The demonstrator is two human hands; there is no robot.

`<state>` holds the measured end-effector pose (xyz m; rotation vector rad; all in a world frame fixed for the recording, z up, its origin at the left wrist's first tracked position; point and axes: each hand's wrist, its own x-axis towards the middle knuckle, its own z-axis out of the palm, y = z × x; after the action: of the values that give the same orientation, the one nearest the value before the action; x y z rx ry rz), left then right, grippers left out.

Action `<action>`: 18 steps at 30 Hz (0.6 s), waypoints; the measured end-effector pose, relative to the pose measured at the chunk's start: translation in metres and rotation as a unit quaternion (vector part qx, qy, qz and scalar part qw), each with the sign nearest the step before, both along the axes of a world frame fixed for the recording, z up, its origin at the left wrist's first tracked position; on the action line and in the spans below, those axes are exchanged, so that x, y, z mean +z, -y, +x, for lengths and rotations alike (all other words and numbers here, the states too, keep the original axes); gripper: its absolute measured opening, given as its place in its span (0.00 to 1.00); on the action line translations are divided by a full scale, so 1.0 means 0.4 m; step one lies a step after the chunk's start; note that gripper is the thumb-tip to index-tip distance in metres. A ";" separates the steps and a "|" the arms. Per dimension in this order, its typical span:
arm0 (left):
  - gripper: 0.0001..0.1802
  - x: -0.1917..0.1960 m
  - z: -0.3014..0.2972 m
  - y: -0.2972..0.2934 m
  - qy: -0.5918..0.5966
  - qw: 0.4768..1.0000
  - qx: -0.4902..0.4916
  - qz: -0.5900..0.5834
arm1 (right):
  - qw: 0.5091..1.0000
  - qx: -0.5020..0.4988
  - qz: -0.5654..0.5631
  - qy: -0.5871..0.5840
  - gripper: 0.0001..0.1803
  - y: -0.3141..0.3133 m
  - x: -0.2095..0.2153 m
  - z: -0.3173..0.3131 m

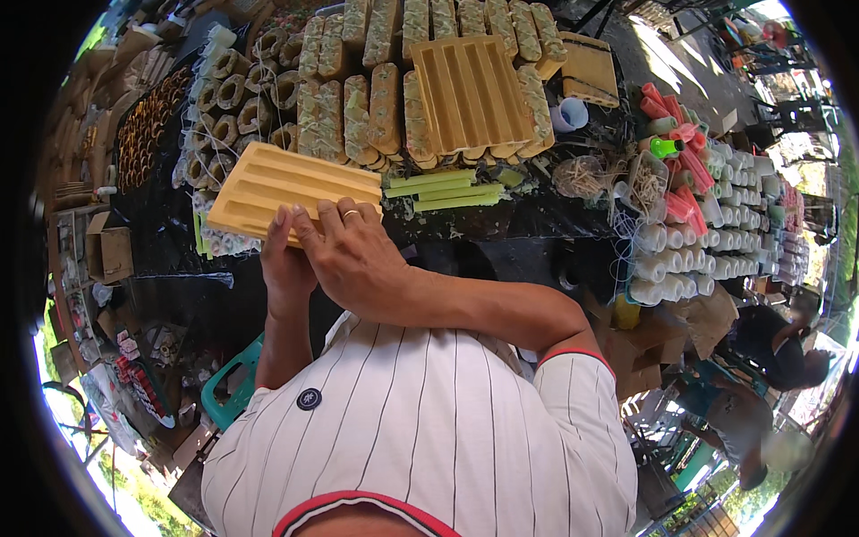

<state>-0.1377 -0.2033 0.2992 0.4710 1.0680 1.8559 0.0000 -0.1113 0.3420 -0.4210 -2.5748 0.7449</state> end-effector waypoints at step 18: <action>0.36 -0.188 -0.318 -0.402 -0.254 0.899 -0.018 -0.355 | 0.962 -0.020 0.272 0.017 0.31 -0.246 -0.277 -0.112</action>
<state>-0.2651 -0.0424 0.2240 0.5318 1.9633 1.1893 -0.0446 -0.0130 0.2313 -0.3059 -2.6494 -0.0032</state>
